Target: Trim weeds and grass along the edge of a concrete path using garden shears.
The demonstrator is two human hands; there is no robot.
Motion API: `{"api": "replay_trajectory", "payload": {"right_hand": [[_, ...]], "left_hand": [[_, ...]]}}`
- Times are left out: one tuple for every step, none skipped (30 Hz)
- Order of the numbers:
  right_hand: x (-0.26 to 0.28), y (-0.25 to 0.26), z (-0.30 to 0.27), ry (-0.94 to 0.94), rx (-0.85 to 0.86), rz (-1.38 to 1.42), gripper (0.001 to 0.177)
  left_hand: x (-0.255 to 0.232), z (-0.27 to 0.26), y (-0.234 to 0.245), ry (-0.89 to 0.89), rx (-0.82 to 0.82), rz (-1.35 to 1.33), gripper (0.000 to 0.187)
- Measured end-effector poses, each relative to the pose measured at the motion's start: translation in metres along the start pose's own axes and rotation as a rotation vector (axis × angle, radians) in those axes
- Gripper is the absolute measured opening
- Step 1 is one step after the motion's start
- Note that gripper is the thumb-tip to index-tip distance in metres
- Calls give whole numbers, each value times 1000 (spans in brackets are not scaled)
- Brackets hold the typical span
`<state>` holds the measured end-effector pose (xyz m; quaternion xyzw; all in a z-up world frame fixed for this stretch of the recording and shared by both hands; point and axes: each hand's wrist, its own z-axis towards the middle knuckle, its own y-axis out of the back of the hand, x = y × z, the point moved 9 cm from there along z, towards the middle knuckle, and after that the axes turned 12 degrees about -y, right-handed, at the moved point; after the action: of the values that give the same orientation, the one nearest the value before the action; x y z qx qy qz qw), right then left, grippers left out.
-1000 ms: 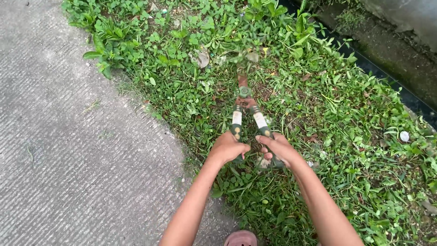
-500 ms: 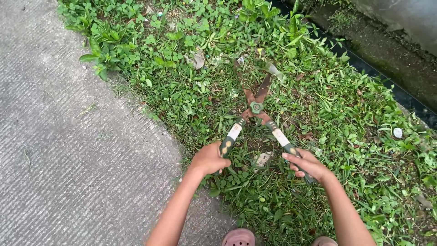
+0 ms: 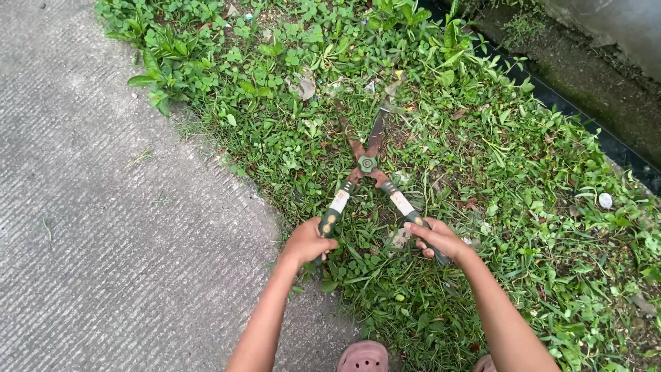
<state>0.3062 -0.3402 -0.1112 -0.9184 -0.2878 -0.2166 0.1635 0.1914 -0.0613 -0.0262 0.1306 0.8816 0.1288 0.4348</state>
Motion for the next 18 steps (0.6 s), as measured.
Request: {"api": "replay_trajectory", "payload": {"right_hand": [[-3, -15, 7, 1, 0, -4, 30], [-7, -23, 14, -6, -58, 62, 27], [-10, -31, 20, -13, -116, 128, 24], [-12, -42, 22, -12, -116, 123, 24], [-11, -49, 23, 25, -148, 153, 23], [-11, -55, 23, 61, -179, 182, 23], [-3, -49, 16, 65, -183, 181, 23], [7, -48, 11, 79, -124, 135, 23], [5, -52, 3, 76, -63, 96, 23], [5, -44, -3, 65, -64, 100, 23], [9, -35, -5, -1, -70, 79, 23], [14, -27, -8, -67, -76, 57, 23], [16, -26, -11, -65, -76, 59, 23], [20, -25, -15, -45, -47, 100, 24], [21, -21, -20, -28, -24, 147, 24], [17, -22, -14, -29, -33, 155, 24], [12, -20, -8, -25, -84, 163, 25], [8, -19, -3, -21, -136, 172, 25]], "left_hand": [[-9, 1, -17, -1, -3, -3, 30], [-16, 1, -31, 26, -30, 34, 34], [-24, 1, -44, 53, -57, 70, 38], [-24, 1, -51, 52, -60, 66, 38], [-25, 2, -56, 32, -92, 54, 38], [-27, 2, -61, 12, -124, 41, 38], [-20, 12, -61, 7, -125, 39, 38], [-16, 24, -67, -44, -78, -45, 39], [-6, 29, -77, -80, -22, -129, 39], [-4, 26, -73, -71, -14, -132, 39], [-8, 28, -62, -88, -3, -134, 38], [-13, 30, -52, -104, 8, -137, 37], [-14, 25, -47, -105, 9, -135, 37], [-18, 22, -43, -128, 15, -151, 37], [-24, 19, -44, -151, 30, -167, 38], [-26, 22, -48, -153, 41, -166, 38], [-21, 22, -46, -104, -13, -115, 34], [-16, 22, -43, -56, -68, -64, 31]]}}
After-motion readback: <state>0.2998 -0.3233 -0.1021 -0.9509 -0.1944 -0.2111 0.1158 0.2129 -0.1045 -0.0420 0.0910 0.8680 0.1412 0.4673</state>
